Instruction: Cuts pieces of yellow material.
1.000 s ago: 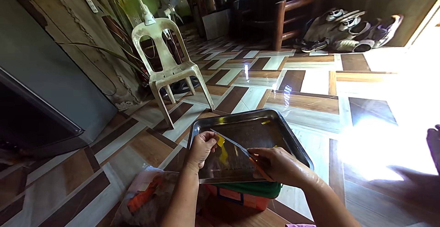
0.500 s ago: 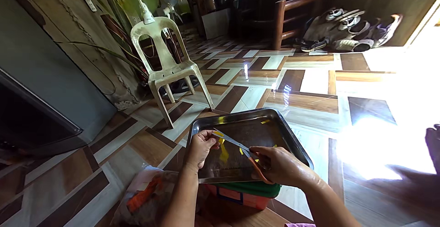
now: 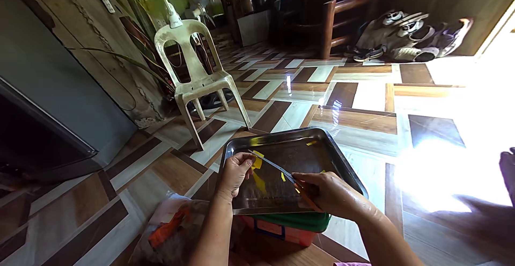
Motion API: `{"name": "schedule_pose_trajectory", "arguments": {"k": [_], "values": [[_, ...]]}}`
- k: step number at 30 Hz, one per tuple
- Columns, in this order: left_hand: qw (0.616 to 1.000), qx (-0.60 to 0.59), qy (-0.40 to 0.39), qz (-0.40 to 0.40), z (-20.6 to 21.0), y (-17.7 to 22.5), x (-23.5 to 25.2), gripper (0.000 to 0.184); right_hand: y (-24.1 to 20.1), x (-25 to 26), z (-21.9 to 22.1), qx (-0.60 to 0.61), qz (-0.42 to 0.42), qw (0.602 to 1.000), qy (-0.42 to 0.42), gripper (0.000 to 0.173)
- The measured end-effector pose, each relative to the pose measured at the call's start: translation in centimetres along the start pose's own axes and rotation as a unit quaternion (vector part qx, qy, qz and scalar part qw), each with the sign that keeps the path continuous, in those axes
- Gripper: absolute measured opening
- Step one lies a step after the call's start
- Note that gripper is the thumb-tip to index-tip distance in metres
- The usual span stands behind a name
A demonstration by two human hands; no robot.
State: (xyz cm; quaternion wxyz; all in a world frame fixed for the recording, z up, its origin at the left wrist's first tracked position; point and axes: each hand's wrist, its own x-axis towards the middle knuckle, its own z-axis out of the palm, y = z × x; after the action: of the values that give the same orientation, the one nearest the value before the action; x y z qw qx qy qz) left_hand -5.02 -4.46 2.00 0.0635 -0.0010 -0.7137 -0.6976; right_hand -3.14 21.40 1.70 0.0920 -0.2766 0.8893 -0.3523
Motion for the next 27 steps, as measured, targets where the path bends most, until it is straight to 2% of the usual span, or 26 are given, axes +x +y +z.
{"name": "schedule_pose_trajectory", "arguments": {"k": [3, 6, 9, 12, 14, 19, 22, 27], "values": [[1.0, 0.001, -0.001, -0.02, 0.1, 0.3, 0.0, 0.008, 0.0, 0.0, -0.1, -0.002, -0.008, 1.0, 0.011, 0.051], [0.999, -0.013, 0.017, -0.032, 0.3, 0.5, 0.0, 0.012, -0.2, 0.0, -0.6, 0.018, 0.022, 1.0, 0.01, 0.053], [0.999, -0.024, 0.029, -0.03, 0.5, 0.6, 0.1, 0.011, 0.1, 0.1, -0.7, 0.099, 0.031, 0.995, -0.006, 0.068], [1.0, -0.02, -0.007, -0.02, 0.6, 0.7, -0.1, 0.015, 0.1, 0.2, 0.1, 0.193, -0.015, 0.981, -0.016, 0.076], [0.999, -0.01, -0.045, -0.021, 0.9, 0.8, -0.4, 0.019, -0.1, 0.7, 1.2, 0.23, -0.054, 0.972, 0.007, 0.076], [0.997, 0.005, -0.079, -0.016, 1.6, 1.3, -0.8, 0.014, -0.7, 2.2, 3.2, 0.178, -0.049, 0.978, 0.092, 0.064], [0.999, 0.007, -0.044, -0.012, 1.5, 1.2, -0.5, 0.011, -0.2, 1.9, 2.9, 0.148, -0.079, 0.977, 0.128, 0.065], [0.998, -0.036, 0.02, -0.041, 0.6, 1.6, 0.0, 0.015, 1.9, 0.6, 0.7, 0.082, -0.1, 0.984, 0.12, 0.07]]}}
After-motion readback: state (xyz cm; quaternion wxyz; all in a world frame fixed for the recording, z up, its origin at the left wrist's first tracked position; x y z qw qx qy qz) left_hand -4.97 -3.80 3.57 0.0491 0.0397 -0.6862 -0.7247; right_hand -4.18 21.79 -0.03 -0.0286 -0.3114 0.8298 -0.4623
